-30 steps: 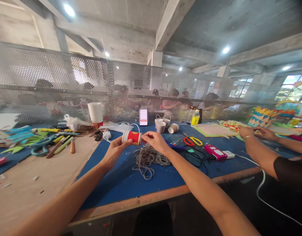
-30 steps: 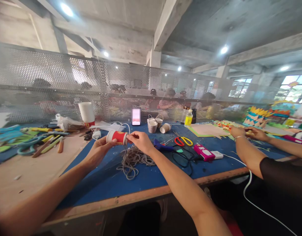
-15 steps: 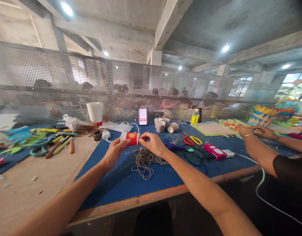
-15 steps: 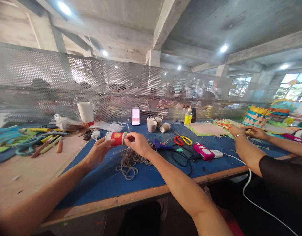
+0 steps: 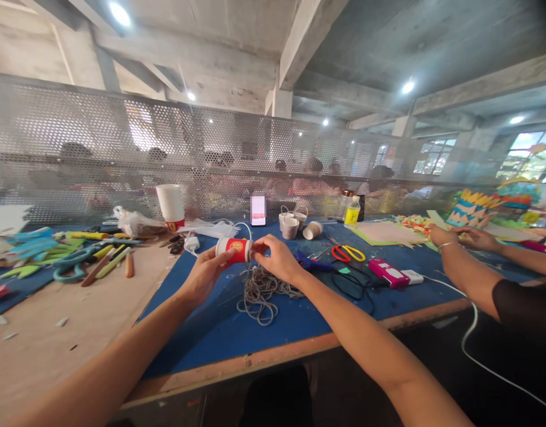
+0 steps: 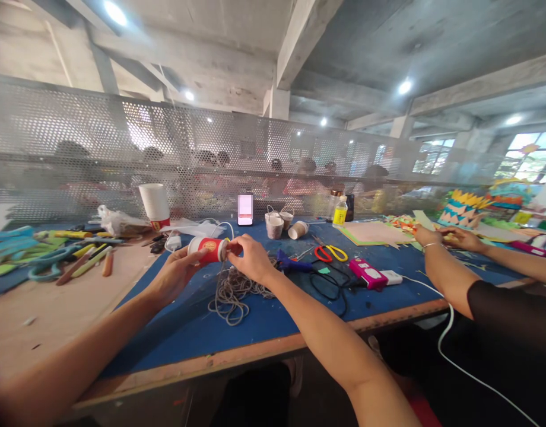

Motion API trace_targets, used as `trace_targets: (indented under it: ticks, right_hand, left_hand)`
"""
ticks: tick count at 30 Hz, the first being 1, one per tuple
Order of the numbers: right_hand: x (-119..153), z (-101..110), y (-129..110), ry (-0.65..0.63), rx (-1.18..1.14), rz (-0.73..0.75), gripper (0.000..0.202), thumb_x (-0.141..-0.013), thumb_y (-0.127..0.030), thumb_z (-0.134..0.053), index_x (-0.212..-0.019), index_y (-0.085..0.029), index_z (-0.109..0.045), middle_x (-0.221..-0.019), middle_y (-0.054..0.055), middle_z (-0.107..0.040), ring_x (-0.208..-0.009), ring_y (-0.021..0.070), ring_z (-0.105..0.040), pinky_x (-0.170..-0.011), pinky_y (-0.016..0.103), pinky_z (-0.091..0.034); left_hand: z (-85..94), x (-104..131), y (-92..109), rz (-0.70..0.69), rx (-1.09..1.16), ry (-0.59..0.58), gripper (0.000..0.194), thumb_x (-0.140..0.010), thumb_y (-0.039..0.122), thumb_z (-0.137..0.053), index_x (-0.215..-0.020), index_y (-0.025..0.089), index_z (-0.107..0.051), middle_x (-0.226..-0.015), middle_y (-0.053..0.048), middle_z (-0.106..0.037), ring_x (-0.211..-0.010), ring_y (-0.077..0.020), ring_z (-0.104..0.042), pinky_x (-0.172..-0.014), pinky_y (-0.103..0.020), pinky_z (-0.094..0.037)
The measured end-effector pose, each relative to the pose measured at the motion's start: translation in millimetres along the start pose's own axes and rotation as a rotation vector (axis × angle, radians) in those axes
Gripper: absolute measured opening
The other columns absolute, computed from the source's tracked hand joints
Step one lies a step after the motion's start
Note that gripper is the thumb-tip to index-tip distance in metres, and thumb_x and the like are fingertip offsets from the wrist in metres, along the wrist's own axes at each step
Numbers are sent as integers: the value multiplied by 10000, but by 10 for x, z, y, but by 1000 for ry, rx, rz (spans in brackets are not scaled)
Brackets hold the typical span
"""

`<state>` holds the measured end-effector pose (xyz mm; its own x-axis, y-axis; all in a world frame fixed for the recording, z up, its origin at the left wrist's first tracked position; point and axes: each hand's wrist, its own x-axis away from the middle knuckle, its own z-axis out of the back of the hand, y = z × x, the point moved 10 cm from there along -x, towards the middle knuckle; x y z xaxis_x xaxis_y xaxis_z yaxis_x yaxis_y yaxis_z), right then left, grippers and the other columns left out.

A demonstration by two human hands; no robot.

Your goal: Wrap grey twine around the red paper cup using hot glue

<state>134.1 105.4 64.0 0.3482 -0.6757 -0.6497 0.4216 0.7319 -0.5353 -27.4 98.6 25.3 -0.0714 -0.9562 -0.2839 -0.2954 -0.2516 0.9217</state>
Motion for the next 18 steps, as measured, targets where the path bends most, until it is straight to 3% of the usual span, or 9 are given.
trace_targets:
  ticks: [8, 14, 18]
  right_hand:
    - [3, 98, -155, 13, -37, 35, 40, -863, -160, -651, -847, -196, -653, -887, 4, -636, -841, 150, -629, -847, 285, -488]
    - [18, 46, -161, -46, -118, -46, 88, -924, -281, -643, -943, -197, -660, -922, 14, -693, -874, 159, -651, -848, 293, -491]
    - [18, 22, -153, -45, -42, -18, 84, -919, -271, -663, -887, -194, -675, -896, 17, -681, -846, 158, -646, -836, 295, -493]
  left_hand:
    - [15, 4, 31, -35, -17, 7, 291, -756, 360, -841, -953, 155, -779, -979, -89, -784, -922, -244, -701, -908, -366, -508]
    - [14, -6, 26, -49, -11, 2, 312, -744, 367, -847, -969, 158, -789, -984, -91, -796, -933, -249, -710, -914, -367, -506]
    - [10, -1, 36, -57, -7, 0, 314, -750, 367, -844, -970, 151, -784, -982, -89, -793, -939, -253, -707, -926, -375, -501]
